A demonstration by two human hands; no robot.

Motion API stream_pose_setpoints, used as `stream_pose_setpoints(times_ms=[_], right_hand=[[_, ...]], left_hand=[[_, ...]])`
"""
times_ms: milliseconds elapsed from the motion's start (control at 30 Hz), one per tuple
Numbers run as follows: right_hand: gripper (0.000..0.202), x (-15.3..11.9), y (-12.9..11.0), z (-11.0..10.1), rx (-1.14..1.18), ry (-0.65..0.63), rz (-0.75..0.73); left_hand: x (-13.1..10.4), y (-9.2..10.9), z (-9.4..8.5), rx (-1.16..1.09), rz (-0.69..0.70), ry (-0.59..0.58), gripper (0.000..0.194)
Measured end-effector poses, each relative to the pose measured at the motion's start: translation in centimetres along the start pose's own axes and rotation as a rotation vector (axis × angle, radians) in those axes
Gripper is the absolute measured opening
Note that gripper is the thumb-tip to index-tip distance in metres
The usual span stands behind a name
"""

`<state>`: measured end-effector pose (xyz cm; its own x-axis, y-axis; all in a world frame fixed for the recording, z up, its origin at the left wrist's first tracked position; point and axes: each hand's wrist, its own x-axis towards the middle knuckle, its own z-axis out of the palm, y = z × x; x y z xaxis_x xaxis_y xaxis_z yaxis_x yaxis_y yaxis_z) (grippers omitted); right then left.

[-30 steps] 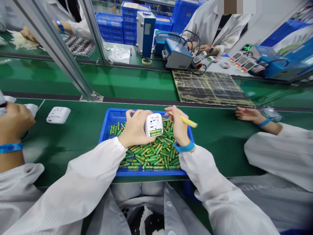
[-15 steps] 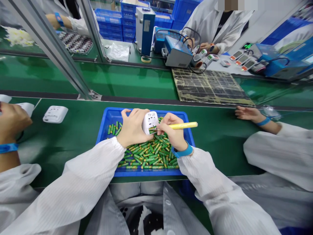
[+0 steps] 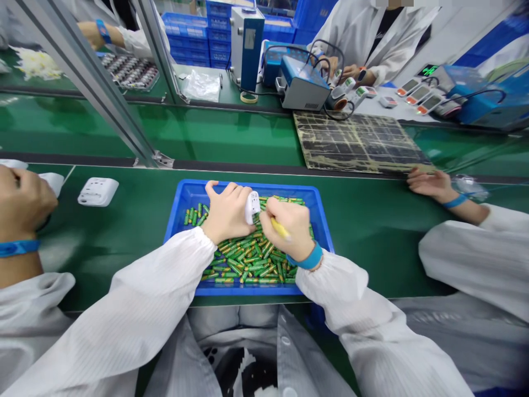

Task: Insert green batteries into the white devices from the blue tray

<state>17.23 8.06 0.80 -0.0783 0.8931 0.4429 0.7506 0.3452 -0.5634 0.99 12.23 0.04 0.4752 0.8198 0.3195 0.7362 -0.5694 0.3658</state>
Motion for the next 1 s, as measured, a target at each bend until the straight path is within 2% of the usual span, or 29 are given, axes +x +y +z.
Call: stream_pose_setpoints(times_ms=[67, 133, 267, 333, 467, 767, 1000], right_hand=[[0.022, 0.5, 1.3, -0.1, -0.044, 0.005, 0.086], [0.023, 0.8, 2.6, -0.1, 0.026, 0.044, 0.193], [0.027, 0.6, 3.0, 0.1, 0.423, 0.225, 0.328], [0.026, 0.4, 2.3, 0.0, 0.609, 0.248, 0.36], [0.025, 0.4, 1.2, -0.4, 0.789, 0.193, 0.395], [0.025, 0.6, 1.4, -0.5, 0.827, 0.097, 0.436], [0.023, 1.1, 1.8, -0.4, 1.088, 0.027, 0.598]], left_hand=[[0.0, -0.1, -0.5, -0.023, -0.071, -0.002, 0.058], [-0.1, -0.2, -1.1, -0.046, -0.138, 0.034, 0.065], [0.0, -0.6, -1.8, -0.034, -0.125, 0.115, 0.064], [0.0, -0.7, -1.7, -0.032, -0.092, 0.112, 0.065], [-0.1, -0.5, -1.4, -0.034, -0.027, 0.092, 0.066], [-0.3, -0.1, -1.7, -0.078, -0.029, 0.106, 0.067], [-0.3, -0.2, -1.4, -0.082, -0.017, 0.068, 0.07]])
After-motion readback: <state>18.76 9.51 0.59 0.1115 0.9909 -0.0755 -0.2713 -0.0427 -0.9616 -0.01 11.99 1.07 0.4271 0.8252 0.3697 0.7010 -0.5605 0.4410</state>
